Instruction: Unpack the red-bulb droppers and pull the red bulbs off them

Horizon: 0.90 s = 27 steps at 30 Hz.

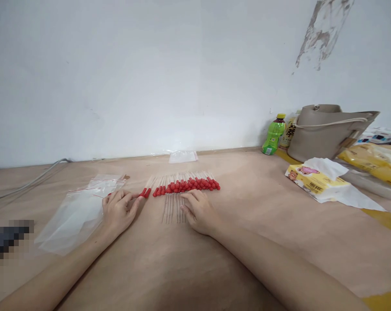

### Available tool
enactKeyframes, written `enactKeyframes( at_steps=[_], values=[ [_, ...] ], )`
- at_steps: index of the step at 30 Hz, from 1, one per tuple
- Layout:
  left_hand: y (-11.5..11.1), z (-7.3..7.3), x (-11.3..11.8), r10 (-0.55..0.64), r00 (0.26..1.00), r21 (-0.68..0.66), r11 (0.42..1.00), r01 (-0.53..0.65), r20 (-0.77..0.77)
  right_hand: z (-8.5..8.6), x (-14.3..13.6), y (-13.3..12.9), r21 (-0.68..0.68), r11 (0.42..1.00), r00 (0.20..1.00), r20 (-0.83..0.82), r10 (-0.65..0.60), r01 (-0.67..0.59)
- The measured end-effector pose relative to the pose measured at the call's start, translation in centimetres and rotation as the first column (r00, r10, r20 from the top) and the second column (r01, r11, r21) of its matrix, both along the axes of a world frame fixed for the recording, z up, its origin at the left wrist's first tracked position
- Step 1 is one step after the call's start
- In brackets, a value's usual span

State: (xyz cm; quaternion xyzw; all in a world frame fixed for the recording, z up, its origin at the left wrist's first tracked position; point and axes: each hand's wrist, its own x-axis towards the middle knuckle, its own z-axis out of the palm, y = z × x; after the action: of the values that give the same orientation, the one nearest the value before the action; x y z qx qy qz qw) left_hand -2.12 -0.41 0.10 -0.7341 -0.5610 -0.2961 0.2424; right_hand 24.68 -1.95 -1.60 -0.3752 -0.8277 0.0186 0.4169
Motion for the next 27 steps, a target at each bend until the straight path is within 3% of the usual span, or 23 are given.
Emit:
enactKeyframes(
  at_steps=[2,5,8,11,17,23,27],
  values=[
    [-0.7,-0.1,-0.1,-0.05,0.999,0.059,0.997,0.049,0.017,-0.1,0.1,0.0,0.031,0.999,0.999,-0.04,-0.007,0.008],
    [-2.2,0.0,0.2,-0.221,0.975,0.083,0.972,0.219,0.008,0.1,0.2,0.0,0.101,0.993,0.997,-0.06,-0.058,0.064],
    [-3.6,0.2,1.3,-0.425,0.905,0.02,0.905,0.426,-0.022,0.6,0.4,-0.2,0.192,0.981,0.997,0.066,-0.043,0.03],
    [-4.3,0.1,2.3,-0.542,0.84,0.0,0.841,0.542,-0.015,1.0,0.5,-0.3,0.236,0.968,0.973,0.228,0.033,-0.088],
    [-4.3,0.0,2.5,-0.583,0.812,0.007,0.812,0.583,0.011,0.4,0.3,0.1,0.259,0.944,0.957,0.258,0.136,-0.203],
    [-4.0,0.3,4.1,-0.611,0.784,-0.158,0.768,0.621,0.112,0.3,0.2,0.0,0.255,0.945,0.966,0.21,0.152,-0.204],
    [-3.2,-0.4,5.6,-0.662,0.742,-0.093,0.737,0.67,0.104,0.5,0.1,-0.1,0.231,0.942,0.957,0.212,0.196,-0.244]
  ],
)
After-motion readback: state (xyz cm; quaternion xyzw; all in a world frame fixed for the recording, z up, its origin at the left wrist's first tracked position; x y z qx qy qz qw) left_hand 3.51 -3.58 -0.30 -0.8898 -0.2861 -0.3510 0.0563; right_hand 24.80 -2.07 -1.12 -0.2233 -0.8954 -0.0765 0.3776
